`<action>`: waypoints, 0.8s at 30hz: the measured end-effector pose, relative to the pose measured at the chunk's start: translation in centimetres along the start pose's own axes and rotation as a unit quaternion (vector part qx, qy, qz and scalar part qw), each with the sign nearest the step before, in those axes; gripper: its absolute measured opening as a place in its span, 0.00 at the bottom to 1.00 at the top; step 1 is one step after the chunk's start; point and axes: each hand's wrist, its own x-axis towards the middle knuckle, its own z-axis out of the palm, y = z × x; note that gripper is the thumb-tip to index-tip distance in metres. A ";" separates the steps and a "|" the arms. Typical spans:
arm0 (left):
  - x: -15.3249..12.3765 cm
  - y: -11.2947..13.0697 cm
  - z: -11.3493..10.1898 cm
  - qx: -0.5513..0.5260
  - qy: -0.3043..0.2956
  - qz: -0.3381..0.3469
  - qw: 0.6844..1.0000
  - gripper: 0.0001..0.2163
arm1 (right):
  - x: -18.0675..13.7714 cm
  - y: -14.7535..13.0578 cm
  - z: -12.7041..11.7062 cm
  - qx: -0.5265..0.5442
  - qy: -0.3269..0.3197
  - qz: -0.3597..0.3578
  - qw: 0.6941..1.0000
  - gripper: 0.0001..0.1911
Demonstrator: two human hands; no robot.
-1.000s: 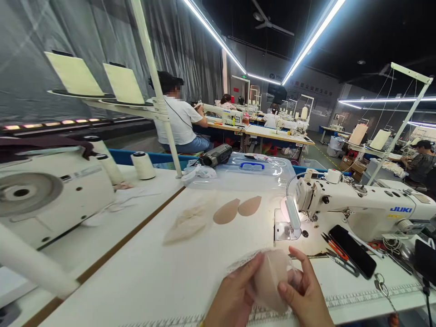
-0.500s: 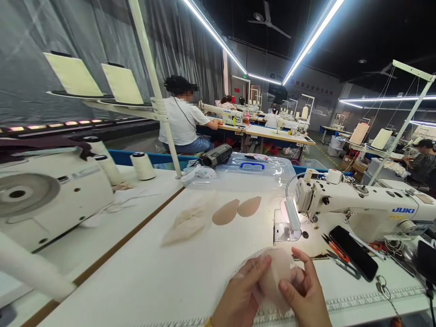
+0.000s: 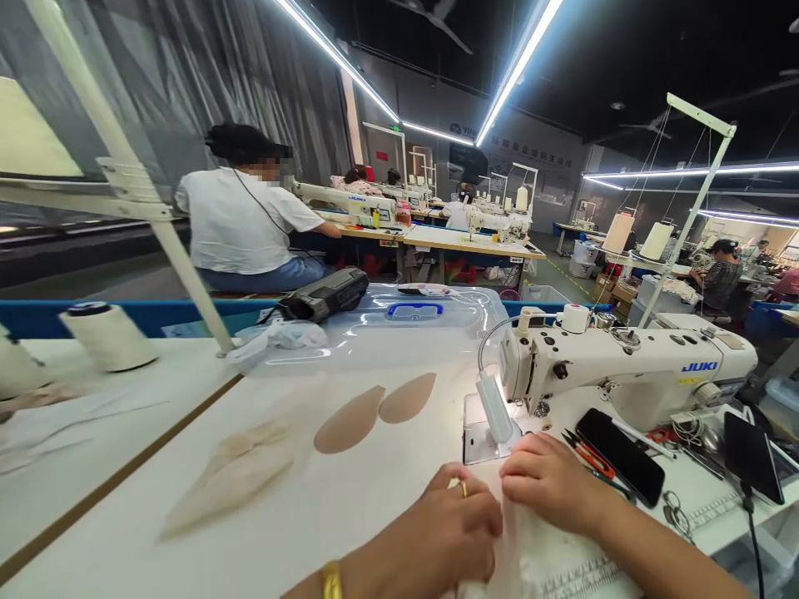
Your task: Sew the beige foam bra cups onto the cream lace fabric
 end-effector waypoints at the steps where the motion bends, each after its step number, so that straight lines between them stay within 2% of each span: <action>1: 0.7 -0.8 -0.4 0.069 -0.040 0.017 0.997 0.09 | 0.4 1.0 0.2 -0.045 -0.021 -0.020 0.999 0.10; 3: 1.9 -2.1 -1.0 0.172 -0.089 0.040 0.980 0.12 | 0.7 2.3 0.7 -0.078 -0.037 -0.010 0.996 0.10; 5: 2.6 -3.1 -1.4 0.192 -0.099 0.042 0.976 0.15 | 0.6 2.6 1.0 -0.055 -0.031 0.027 0.998 0.12; 10: 2.5 -4.3 -0.3 0.241 -0.070 0.015 0.968 0.14 | 0.0 1.5 -0.4 0.022 -0.035 0.066 0.997 0.15; 15: 2.4 -4.4 1.0 0.261 -0.047 -0.004 0.964 0.13 | 0.4 1.3 -0.8 0.002 -0.053 0.097 0.994 0.13; 24: 2.7 -4.4 0.8 0.260 -0.027 -0.007 0.965 0.13 | 0.3 1.6 -0.4 -0.038 -0.069 0.121 0.990 0.14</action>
